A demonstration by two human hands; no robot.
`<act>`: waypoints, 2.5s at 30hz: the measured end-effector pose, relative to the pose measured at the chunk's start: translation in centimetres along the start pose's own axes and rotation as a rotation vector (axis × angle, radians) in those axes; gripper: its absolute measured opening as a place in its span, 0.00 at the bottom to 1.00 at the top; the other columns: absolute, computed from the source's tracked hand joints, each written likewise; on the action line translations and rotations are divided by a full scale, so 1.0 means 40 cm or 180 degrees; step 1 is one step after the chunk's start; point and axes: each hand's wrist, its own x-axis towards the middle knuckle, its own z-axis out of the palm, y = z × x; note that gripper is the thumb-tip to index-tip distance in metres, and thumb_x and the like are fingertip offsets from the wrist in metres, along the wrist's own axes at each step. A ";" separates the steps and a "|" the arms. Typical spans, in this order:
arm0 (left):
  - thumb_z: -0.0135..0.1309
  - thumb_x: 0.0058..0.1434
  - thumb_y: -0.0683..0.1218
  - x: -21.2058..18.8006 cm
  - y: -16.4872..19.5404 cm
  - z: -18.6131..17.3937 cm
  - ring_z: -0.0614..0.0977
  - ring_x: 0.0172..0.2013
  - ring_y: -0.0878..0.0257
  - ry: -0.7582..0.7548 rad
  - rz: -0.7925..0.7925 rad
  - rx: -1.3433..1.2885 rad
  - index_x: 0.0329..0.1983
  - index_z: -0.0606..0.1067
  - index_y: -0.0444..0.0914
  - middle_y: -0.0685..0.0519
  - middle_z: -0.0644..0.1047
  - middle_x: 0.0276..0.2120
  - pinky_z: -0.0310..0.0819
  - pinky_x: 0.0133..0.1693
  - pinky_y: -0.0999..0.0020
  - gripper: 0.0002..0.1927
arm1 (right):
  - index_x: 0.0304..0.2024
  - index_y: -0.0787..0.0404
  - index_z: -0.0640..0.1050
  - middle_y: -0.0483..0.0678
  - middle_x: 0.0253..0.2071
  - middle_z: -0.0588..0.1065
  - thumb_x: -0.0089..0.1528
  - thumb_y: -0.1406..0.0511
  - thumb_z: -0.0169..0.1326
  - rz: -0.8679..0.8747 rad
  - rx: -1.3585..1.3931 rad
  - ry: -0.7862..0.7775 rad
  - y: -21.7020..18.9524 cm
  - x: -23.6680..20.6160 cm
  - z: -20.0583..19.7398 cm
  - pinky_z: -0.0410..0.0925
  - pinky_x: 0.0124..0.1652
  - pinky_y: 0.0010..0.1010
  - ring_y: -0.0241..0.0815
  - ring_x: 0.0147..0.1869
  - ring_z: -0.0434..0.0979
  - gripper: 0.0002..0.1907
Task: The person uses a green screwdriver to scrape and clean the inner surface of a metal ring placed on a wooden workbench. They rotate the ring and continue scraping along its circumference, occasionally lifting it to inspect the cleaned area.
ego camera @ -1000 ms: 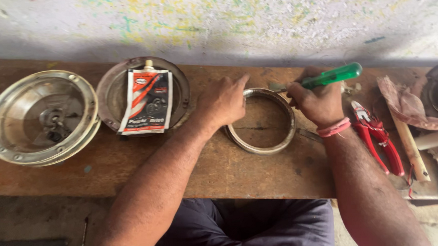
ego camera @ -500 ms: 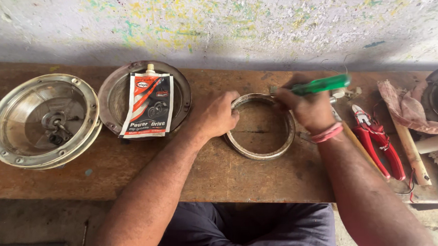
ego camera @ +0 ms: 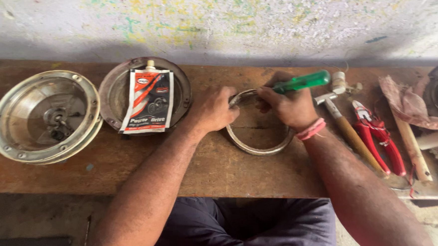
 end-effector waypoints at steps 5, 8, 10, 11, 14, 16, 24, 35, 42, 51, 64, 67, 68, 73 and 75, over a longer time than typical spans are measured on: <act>0.62 0.54 0.46 -0.003 -0.010 0.010 0.85 0.40 0.50 0.0429 0.0330 -0.0146 0.50 0.80 0.40 0.46 0.84 0.37 0.78 0.44 0.52 0.18 | 0.36 0.64 0.78 0.49 0.29 0.80 0.63 0.70 0.63 -0.0216 -0.0451 0.0102 0.015 -0.004 -0.030 0.72 0.31 0.26 0.37 0.30 0.79 0.05; 0.60 0.57 0.47 -0.001 -0.011 0.015 0.85 0.41 0.51 0.0149 0.0029 -0.0106 0.53 0.78 0.41 0.47 0.84 0.38 0.78 0.47 0.53 0.20 | 0.36 0.64 0.79 0.50 0.30 0.79 0.64 0.70 0.64 -0.0442 -0.0755 0.0110 0.025 -0.006 -0.029 0.70 0.32 0.27 0.37 0.32 0.77 0.05; 0.60 0.56 0.48 0.001 -0.010 0.015 0.85 0.42 0.50 0.0115 0.0011 0.0017 0.53 0.78 0.40 0.46 0.83 0.39 0.78 0.48 0.53 0.20 | 0.36 0.64 0.79 0.50 0.30 0.79 0.64 0.70 0.64 -0.0476 -0.0682 -0.0016 0.029 -0.006 -0.022 0.70 0.33 0.27 0.37 0.32 0.77 0.05; 0.62 0.55 0.48 0.000 -0.009 0.015 0.84 0.43 0.49 0.0250 0.0145 0.0110 0.51 0.79 0.39 0.44 0.83 0.40 0.78 0.47 0.51 0.20 | 0.35 0.64 0.78 0.49 0.29 0.79 0.64 0.69 0.63 -0.0275 -0.0339 -0.0152 0.031 -0.007 -0.011 0.71 0.32 0.27 0.36 0.31 0.78 0.06; 0.62 0.54 0.47 -0.003 -0.006 0.012 0.84 0.43 0.49 0.0369 0.0280 0.0006 0.50 0.80 0.40 0.45 0.83 0.38 0.77 0.46 0.50 0.19 | 0.36 0.64 0.79 0.49 0.30 0.80 0.63 0.69 0.63 -0.0300 -0.0619 -0.0026 0.023 -0.003 -0.011 0.72 0.32 0.26 0.35 0.32 0.79 0.05; 0.60 0.55 0.46 -0.004 -0.006 0.010 0.85 0.41 0.50 0.0275 0.0205 -0.0103 0.50 0.80 0.40 0.47 0.84 0.36 0.78 0.46 0.50 0.18 | 0.36 0.64 0.78 0.49 0.30 0.80 0.63 0.69 0.63 -0.0250 -0.0670 0.0156 0.015 -0.003 -0.012 0.73 0.32 0.27 0.35 0.32 0.80 0.06; 0.60 0.57 0.46 0.002 -0.002 0.005 0.86 0.36 0.55 0.0054 0.0065 0.0045 0.52 0.79 0.39 0.48 0.84 0.34 0.80 0.43 0.55 0.19 | 0.36 0.62 0.79 0.48 0.29 0.80 0.63 0.68 0.62 -0.0050 -0.0146 -0.0154 0.005 -0.011 -0.004 0.74 0.31 0.26 0.36 0.30 0.80 0.05; 0.60 0.56 0.45 0.008 -0.007 0.014 0.86 0.34 0.55 0.0082 0.0124 -0.0132 0.53 0.78 0.38 0.48 0.84 0.33 0.81 0.42 0.55 0.20 | 0.35 0.64 0.78 0.47 0.29 0.80 0.63 0.69 0.63 -0.0266 -0.0678 -0.0050 0.010 -0.013 -0.003 0.72 0.31 0.25 0.35 0.32 0.80 0.05; 0.62 0.56 0.45 0.002 -0.006 0.008 0.85 0.37 0.51 0.0159 0.0139 0.0126 0.45 0.81 0.36 0.45 0.83 0.33 0.79 0.45 0.52 0.14 | 0.34 0.63 0.79 0.47 0.28 0.81 0.63 0.68 0.61 -0.0126 -0.0501 -0.0238 0.010 -0.016 0.007 0.75 0.30 0.25 0.35 0.30 0.83 0.04; 0.61 0.56 0.44 0.006 -0.013 0.017 0.85 0.34 0.56 0.0174 0.0218 -0.0103 0.52 0.79 0.37 0.48 0.84 0.33 0.80 0.44 0.56 0.20 | 0.37 0.64 0.78 0.49 0.32 0.80 0.64 0.70 0.62 -0.0509 -0.0585 0.0050 -0.015 -0.012 0.013 0.73 0.34 0.25 0.35 0.35 0.81 0.04; 0.62 0.57 0.47 0.006 -0.008 0.011 0.84 0.33 0.56 0.0043 0.0059 0.0110 0.47 0.81 0.38 0.49 0.83 0.31 0.79 0.41 0.55 0.15 | 0.36 0.63 0.79 0.50 0.29 0.80 0.64 0.70 0.61 -0.0339 -0.0595 -0.0136 -0.051 -0.025 0.037 0.73 0.28 0.26 0.36 0.30 0.81 0.04; 0.60 0.58 0.47 0.007 -0.003 0.010 0.86 0.33 0.56 -0.0058 -0.0015 -0.0044 0.53 0.78 0.39 0.49 0.83 0.32 0.81 0.41 0.56 0.19 | 0.35 0.63 0.78 0.50 0.28 0.80 0.64 0.69 0.62 -0.0417 -0.0689 -0.0190 -0.054 -0.030 0.045 0.73 0.28 0.25 0.36 0.30 0.82 0.05; 0.59 0.58 0.47 0.005 -0.002 0.009 0.86 0.33 0.55 -0.0113 -0.0062 -0.0057 0.55 0.77 0.38 0.48 0.84 0.32 0.81 0.42 0.56 0.21 | 0.35 0.63 0.78 0.49 0.28 0.80 0.64 0.68 0.61 -0.0303 -0.0750 -0.0118 -0.051 -0.030 0.039 0.74 0.28 0.25 0.35 0.30 0.83 0.05; 0.60 0.57 0.46 -0.005 -0.006 0.007 0.85 0.40 0.54 0.0129 0.0185 -0.0052 0.53 0.80 0.39 0.47 0.85 0.38 0.79 0.47 0.55 0.20 | 0.33 0.64 0.80 0.50 0.27 0.79 0.62 0.69 0.64 -0.0745 -0.1772 0.0358 -0.022 -0.028 -0.052 0.69 0.28 0.28 0.37 0.29 0.79 0.06; 0.61 0.57 0.46 0.001 -0.009 0.011 0.85 0.42 0.54 0.0121 0.0170 0.0036 0.54 0.79 0.38 0.46 0.85 0.40 0.78 0.48 0.55 0.20 | 0.32 0.65 0.79 0.49 0.26 0.79 0.61 0.70 0.64 -0.0863 -0.1791 0.0415 -0.006 -0.025 -0.067 0.69 0.29 0.29 0.37 0.29 0.79 0.06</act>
